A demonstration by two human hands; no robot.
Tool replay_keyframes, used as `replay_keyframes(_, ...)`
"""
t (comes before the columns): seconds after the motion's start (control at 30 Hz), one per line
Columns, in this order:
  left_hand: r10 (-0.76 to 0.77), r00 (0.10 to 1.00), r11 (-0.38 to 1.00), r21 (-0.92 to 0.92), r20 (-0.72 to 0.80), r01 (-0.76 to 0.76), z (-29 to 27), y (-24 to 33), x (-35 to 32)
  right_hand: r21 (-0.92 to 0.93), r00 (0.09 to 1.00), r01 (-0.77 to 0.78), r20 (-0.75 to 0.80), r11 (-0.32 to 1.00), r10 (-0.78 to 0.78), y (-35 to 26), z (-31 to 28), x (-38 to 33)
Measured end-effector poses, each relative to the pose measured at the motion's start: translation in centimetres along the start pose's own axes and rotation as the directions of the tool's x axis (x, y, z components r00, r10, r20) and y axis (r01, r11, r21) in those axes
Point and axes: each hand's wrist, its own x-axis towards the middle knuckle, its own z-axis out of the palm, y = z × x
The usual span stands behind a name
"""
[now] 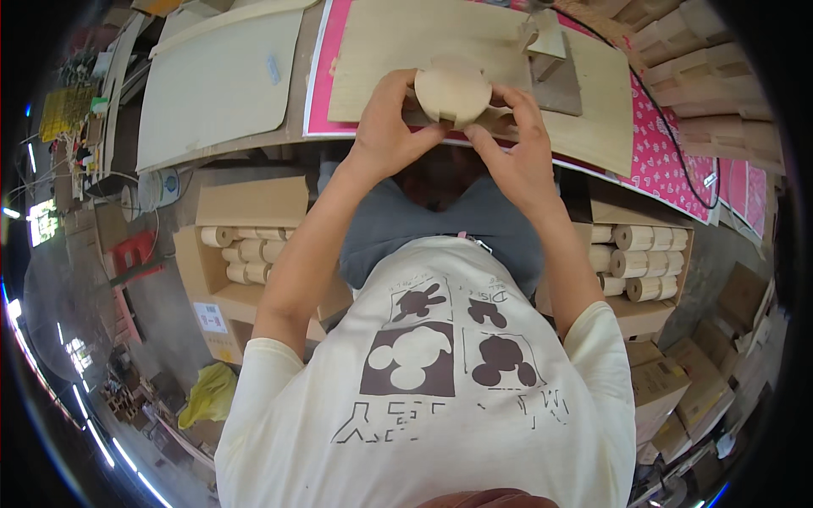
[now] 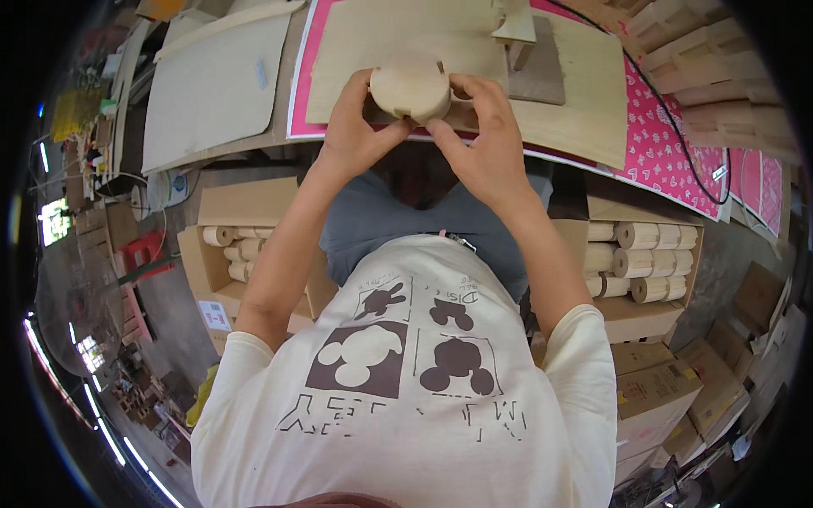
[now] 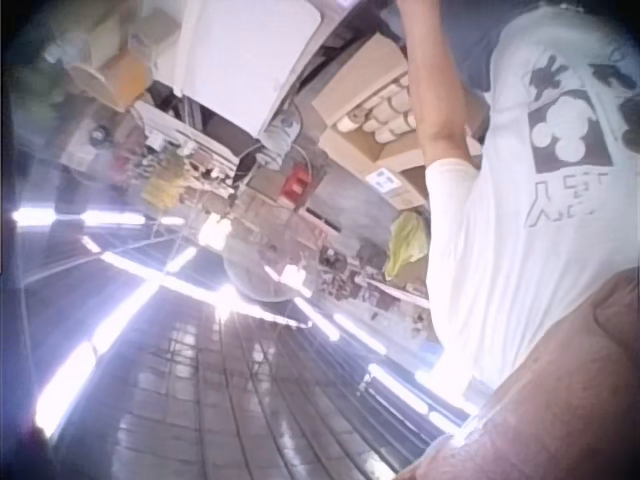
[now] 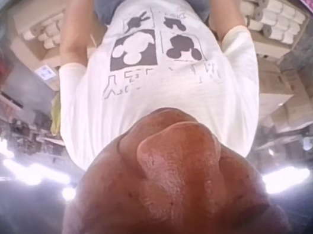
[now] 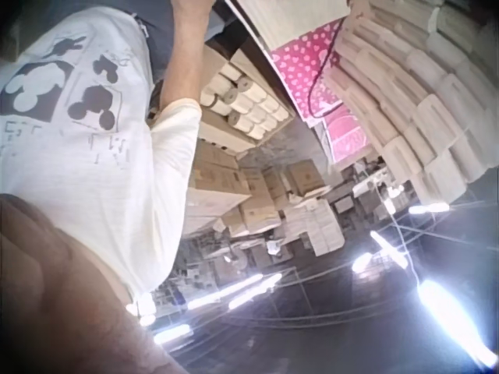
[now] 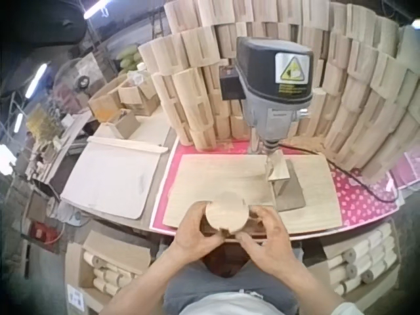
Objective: Operator uses a vertical router/drill press to process small cylindrical wooden blocks.
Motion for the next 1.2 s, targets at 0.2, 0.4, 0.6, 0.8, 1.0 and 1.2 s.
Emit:
replay_keyframes(0.2,-0.119,0.993,0.993,0.013,0.009,0.119,1.2,0.5,4.3,-0.037,0.98,-0.178,-0.092,0.983,0.174,3.5,-1.6,-1.9)
replay_keyframes(0.4,-0.147,0.986,0.989,-0.02,0.074,0.149,2.6,0.7,7.6,-0.07,0.982,-0.141,-0.14,0.988,0.13,4.4,-1.6,-1.5)
replay_keyframes(0.6,-0.184,0.98,0.982,0.049,0.081,0.181,3.7,1.0,9.6,-0.222,0.967,0.06,-0.227,0.973,-0.112,5.1,-0.3,-1.6)
replay_keyframes(0.8,-0.13,0.986,0.991,-0.018,0.105,0.132,4.1,0.3,10.3,-0.285,0.964,0.102,-0.208,0.953,-0.165,4.9,-0.2,-1.4)
replay_keyframes(1.0,-0.186,0.963,0.98,-0.026,0.193,0.195,4.0,0.3,11.5,-0.275,0.965,0.098,-0.21,0.956,-0.159,4.9,-0.4,-1.5)
replay_keyframes(1.2,-0.105,0.977,0.987,-0.102,0.184,0.125,4.3,-0.2,11.4,0.084,0.964,-0.183,-0.179,0.98,0.195,5.0,-2.5,-0.8)
